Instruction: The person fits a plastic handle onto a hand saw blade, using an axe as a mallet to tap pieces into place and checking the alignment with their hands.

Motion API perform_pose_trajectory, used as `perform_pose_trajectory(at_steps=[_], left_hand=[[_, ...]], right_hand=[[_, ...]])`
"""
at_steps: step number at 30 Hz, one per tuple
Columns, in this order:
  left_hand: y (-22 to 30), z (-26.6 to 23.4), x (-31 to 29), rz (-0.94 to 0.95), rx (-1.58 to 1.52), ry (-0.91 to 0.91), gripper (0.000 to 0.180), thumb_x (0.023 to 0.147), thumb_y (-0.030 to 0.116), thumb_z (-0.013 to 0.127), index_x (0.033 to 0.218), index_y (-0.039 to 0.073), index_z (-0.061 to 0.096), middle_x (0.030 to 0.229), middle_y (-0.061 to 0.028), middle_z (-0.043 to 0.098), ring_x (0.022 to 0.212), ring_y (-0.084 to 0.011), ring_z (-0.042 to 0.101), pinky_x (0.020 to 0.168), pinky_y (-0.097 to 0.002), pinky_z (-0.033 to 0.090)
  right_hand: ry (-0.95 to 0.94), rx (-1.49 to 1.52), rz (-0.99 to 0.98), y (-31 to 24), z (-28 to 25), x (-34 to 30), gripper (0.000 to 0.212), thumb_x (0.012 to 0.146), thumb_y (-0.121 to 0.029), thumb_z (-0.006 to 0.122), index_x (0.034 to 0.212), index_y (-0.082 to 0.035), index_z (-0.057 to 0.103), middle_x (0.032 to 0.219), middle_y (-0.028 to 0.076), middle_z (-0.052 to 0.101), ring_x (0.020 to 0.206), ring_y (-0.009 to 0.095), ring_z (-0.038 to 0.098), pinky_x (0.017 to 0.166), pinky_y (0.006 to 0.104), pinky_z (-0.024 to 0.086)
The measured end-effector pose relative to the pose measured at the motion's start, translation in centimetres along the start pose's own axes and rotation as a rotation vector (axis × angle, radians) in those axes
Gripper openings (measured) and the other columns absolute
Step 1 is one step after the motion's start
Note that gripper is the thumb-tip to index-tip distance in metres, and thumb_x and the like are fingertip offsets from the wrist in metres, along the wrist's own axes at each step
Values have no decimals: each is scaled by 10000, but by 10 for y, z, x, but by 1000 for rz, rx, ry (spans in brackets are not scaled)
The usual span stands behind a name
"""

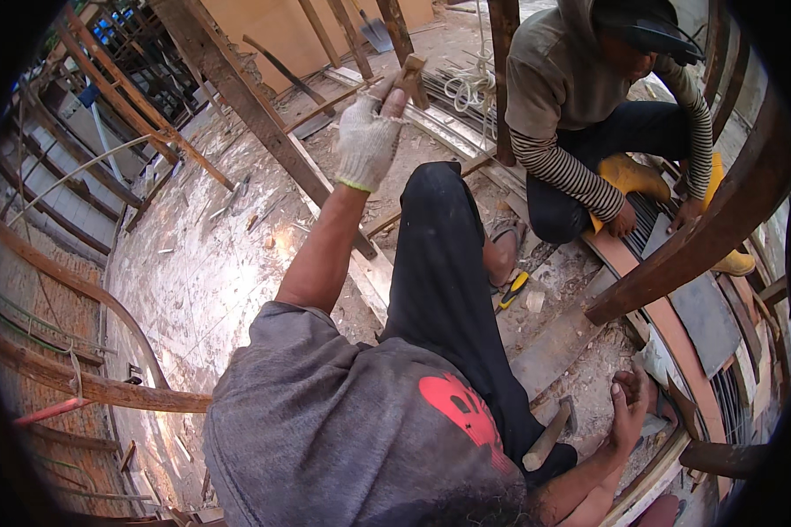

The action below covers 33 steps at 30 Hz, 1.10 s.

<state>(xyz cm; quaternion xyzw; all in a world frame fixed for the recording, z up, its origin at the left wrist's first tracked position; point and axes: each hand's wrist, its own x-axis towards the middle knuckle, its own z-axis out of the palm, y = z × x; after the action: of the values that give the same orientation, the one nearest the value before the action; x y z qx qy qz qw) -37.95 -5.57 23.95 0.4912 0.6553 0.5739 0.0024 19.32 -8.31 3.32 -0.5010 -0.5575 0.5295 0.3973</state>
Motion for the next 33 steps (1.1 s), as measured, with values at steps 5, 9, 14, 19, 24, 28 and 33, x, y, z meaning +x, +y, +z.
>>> perform_pose_trajectory(at_steps=[5, 9, 14, 19, 24, 28, 33], left_hand=[[-77, -39, 48, -156, 1062, -81, 1243, 688, 686, 791, 1620, 160, 158, 1529, -357, 349, 1432, -450, 376, 1165, -434, 357], [-57, 42, -60, -123, 741, -354, 708, 901, 561, 635, 1446, 125, 517, 1439, -270, 493, 1334, -409, 491, 1122, -473, 386], [-61, 46, -77, -68, 835, -386, 531, 930, 391, 625, 1374, 106, 564, 1369, -260, 548, 1242, -422, 555, 1042, -488, 454], [-54, 64, -95, 301, 1135, -523, 305, 894, 215, 591, 1176, 213, 708, 1278, -100, 651, 1208, -382, 585, 1044, -516, 443], [-10, 131, -137, 423, 899, -1288, 392, 899, 402, 642, 1170, 123, 691, 1124, -179, 691, 1079, -355, 660, 981, -476, 491], [-11, 207, -167, 385, 627, -1630, 531, 884, 509, 661, 1227, 103, 670, 1111, -209, 702, 1074, -377, 666, 916, -455, 523], [-96, 292, -176, 152, 680, -1640, 515, 880, 388, 623, 1233, 13, 644, 1185, -260, 678, 1090, -393, 669, 926, -456, 534]], right_hand=[[-146, -176, -21, -3, 26, 7, 661, 873, -70, 732, 1473, -33, 458, 1186, 134, 590, 1106, 236, 591, 966, 347, 488], [-181, -464, -27, -11, 53, 12, 641, 847, -117, 750, 1429, -30, 498, 1173, 167, 620, 1072, 275, 620, 951, 388, 501], [-386, -753, -112, 35, 97, 25, 633, 782, -249, 779, 1327, -9, 564, 1171, 256, 639, 1086, 408, 625, 953, 458, 497], [-279, -1056, 184, 78, 78, 35, 713, 752, -277, 802, 1356, 8, 549, 1256, 310, 617, 1200, 437, 593, 1004, 467, 484], [-522, -952, 741, 115, 53, 9, 806, 723, -286, 814, 1397, 22, 497, 1292, 332, 586, 1120, 447, 636, 952, 463, 525], [-302, -680, 817, 108, 64, -3, 739, 684, -193, 777, 1342, 45, 541, 1185, 287, 649, 1054, 394, 664, 853, 478, 548], [-56, -370, 893, 133, 58, 11, 688, 669, -61, 691, 1334, 28, 540, 1185, 241, 645, 986, 351, 659, 758, 462, 554]])
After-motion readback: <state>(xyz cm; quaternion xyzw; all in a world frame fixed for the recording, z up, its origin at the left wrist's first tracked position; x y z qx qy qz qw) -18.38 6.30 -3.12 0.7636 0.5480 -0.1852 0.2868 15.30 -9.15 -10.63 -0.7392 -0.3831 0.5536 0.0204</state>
